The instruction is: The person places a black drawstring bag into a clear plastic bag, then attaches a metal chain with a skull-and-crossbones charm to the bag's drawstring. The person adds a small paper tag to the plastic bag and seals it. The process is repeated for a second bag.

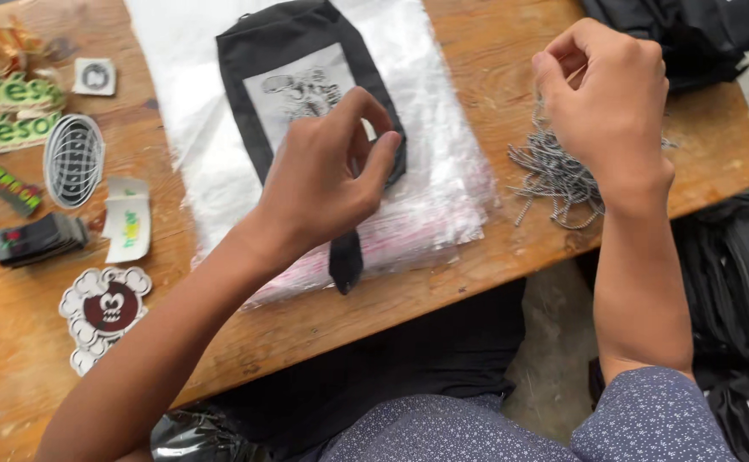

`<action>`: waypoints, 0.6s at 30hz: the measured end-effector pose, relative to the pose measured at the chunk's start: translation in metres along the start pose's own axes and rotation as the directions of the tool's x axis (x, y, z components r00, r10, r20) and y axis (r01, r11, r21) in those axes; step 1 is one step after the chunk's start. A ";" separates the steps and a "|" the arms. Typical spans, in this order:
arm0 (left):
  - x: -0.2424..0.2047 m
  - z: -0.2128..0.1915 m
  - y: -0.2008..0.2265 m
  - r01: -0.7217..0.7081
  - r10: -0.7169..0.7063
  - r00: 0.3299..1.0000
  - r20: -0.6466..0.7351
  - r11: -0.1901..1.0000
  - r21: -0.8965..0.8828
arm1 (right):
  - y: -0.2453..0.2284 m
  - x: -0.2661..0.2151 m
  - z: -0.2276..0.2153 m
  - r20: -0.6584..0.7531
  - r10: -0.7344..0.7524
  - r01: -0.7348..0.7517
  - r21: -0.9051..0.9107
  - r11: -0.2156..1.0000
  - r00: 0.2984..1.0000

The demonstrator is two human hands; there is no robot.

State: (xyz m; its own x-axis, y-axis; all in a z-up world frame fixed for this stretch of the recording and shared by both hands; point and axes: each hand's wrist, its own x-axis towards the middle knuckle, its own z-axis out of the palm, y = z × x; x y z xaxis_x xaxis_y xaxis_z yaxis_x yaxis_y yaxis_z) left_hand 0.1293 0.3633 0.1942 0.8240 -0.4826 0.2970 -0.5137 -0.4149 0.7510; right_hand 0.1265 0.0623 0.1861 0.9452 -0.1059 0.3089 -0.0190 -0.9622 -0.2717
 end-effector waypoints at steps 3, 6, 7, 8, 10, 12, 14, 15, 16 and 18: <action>0.018 0.024 0.004 -0.088 0.090 0.993 0.073 0.996 -0.030 | 0.024 -0.010 -0.005 0.062 -0.013 0.016 -0.056 0.998 0.998; 0.034 0.046 0.011 -0.060 0.066 0.989 0.131 0.997 -0.046 | 0.036 -0.023 -0.004 0.132 -0.061 0.064 -0.015 0.998 0.989; 0.038 0.052 0.012 -0.063 0.070 0.988 0.140 0.997 -0.049 | 0.037 -0.029 -0.002 0.132 -0.051 0.054 -0.016 0.998 0.990; 0.041 0.058 0.013 -0.067 0.076 0.987 0.143 0.996 -0.066 | 0.037 -0.034 0.000 0.120 -0.099 0.100 -0.002 0.995 0.988; 0.046 0.067 0.015 -0.074 0.084 0.986 0.141 0.994 -0.080 | 0.033 -0.044 0.004 0.104 -0.151 0.151 0.011 0.988 0.983; 0.050 0.074 0.018 -0.035 0.049 0.986 0.158 0.995 -0.088 | 0.024 -0.054 0.007 0.103 -0.025 0.043 -0.176 0.983 0.994; 0.052 0.081 0.017 -0.038 0.052 0.987 0.153 0.995 -0.091 | 0.025 -0.060 0.015 0.099 -0.037 0.058 -0.220 0.974 0.994; 0.052 0.084 0.016 -0.039 0.053 0.987 0.149 0.995 -0.096 | 0.025 -0.064 0.019 0.099 -0.049 0.074 -0.265 0.962 0.994; 0.052 0.084 0.018 -0.038 0.052 0.987 0.149 0.995 -0.094 | 0.025 -0.063 0.019 0.098 -0.050 0.074 -0.263 0.962 0.994; 0.052 0.085 0.020 -0.013 0.032 0.985 0.169 0.994 -0.110 | 0.025 -0.062 0.019 0.146 -0.018 0.042 -0.164 0.986 0.989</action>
